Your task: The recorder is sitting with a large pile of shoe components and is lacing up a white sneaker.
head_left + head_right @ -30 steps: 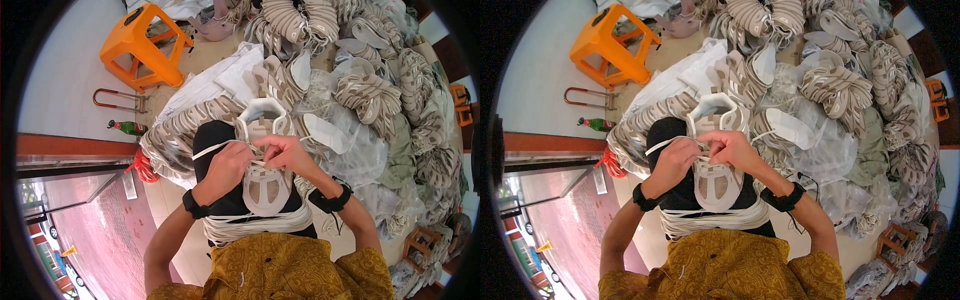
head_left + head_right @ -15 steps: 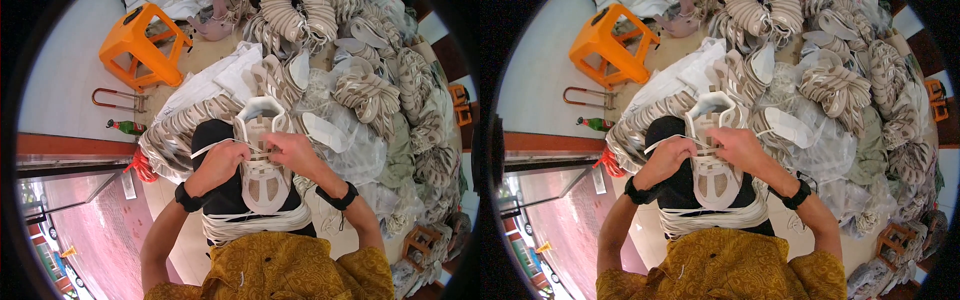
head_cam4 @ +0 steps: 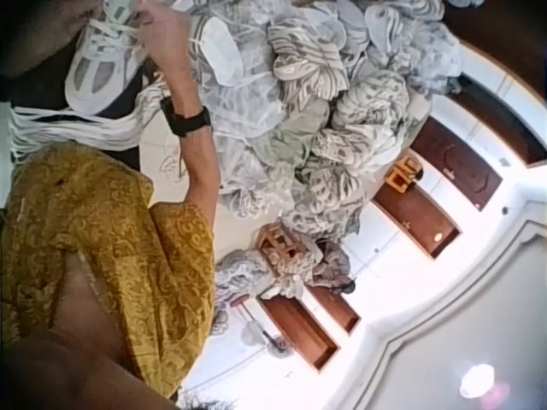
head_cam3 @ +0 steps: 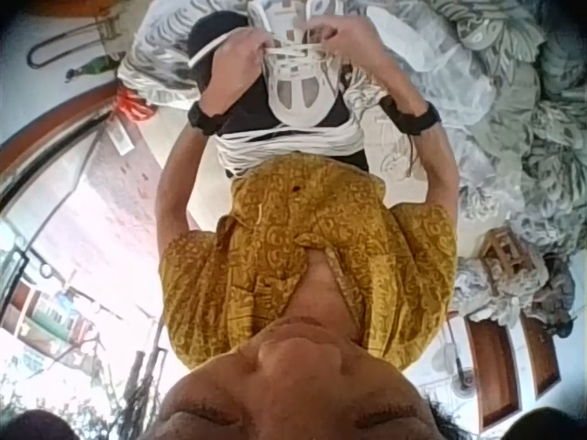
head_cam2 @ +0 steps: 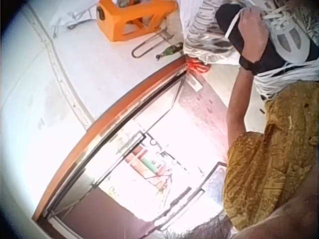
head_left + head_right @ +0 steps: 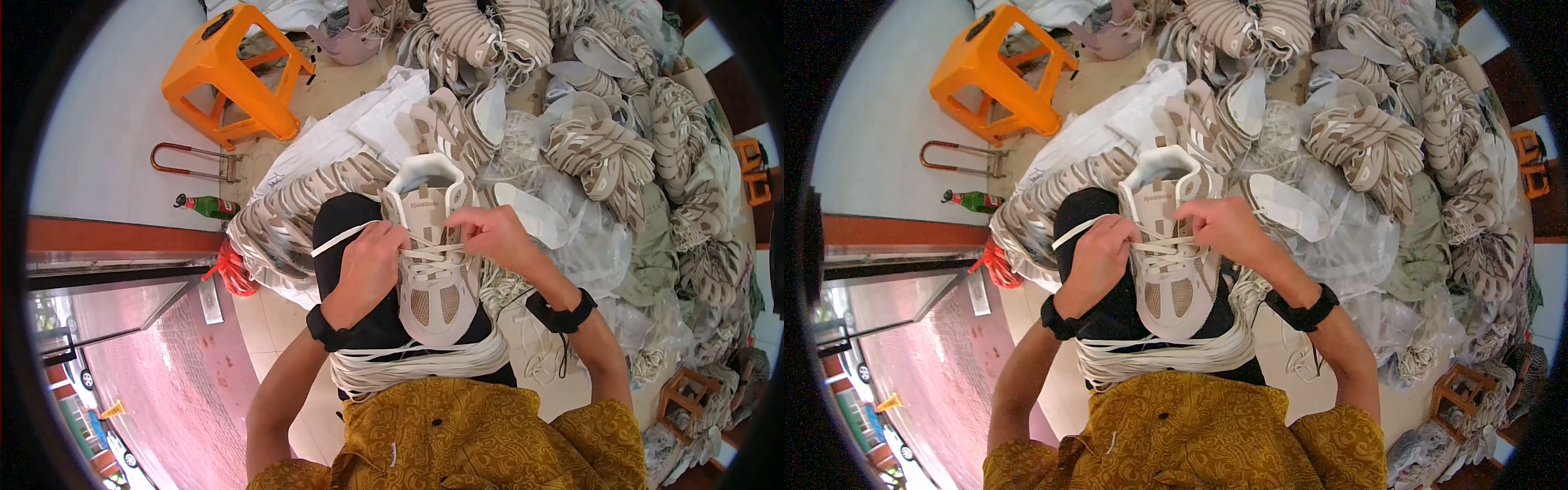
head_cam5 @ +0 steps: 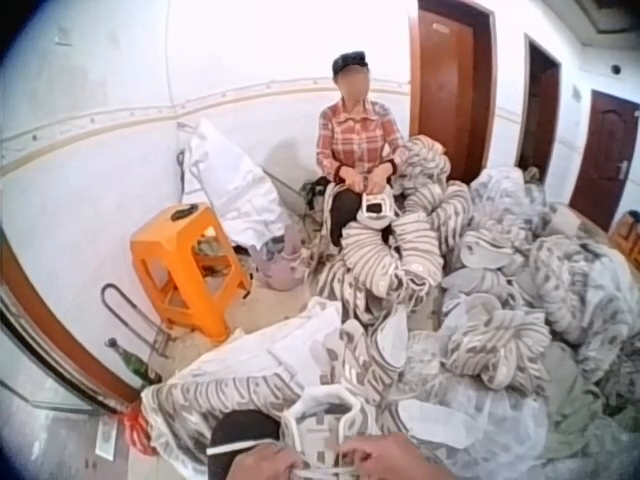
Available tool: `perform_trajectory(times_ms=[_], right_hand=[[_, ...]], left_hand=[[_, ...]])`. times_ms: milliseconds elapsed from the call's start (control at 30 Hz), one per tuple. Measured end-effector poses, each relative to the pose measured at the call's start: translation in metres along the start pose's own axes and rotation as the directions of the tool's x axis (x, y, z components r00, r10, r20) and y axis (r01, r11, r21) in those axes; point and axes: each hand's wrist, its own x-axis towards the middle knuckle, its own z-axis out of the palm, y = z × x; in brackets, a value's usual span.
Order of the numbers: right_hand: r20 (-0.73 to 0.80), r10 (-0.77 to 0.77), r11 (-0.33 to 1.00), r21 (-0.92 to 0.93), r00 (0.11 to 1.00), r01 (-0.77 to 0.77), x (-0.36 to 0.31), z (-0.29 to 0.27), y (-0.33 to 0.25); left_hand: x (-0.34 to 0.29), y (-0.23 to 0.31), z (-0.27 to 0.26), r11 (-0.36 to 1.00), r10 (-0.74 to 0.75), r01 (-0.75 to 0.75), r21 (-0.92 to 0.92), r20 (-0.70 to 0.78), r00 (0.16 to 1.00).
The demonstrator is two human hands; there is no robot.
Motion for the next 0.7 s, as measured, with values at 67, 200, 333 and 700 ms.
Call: perform_trajectory(times_ms=[67,200,333,700], right_hand=[[0.033,0.013,0.999,0.051,0.999,-0.015,-0.002,-0.008,-0.002],[0.073,0.144,0.962,0.225,0.987,-0.157,-0.012,-0.036,0.020],[0.114,0.225,0.910,0.330,0.968,-0.250,-0.013,-0.035,0.037],[-0.108,-0.539,0.652,-0.682,0.835,0.333,0.009,-0.018,0.018]], left_hand=[[-0.003,-0.001,0.002,1.000,-0.020,0.020,0.021,0.006,1.000],[-0.003,0.001,0.001,0.998,-0.049,0.047,0.041,0.043,0.998],[-0.001,0.006,-0.007,1.000,-0.014,0.013,0.021,0.056,0.998],[0.010,-0.014,-0.029,0.938,-0.017,-0.048,0.342,0.184,0.983]])
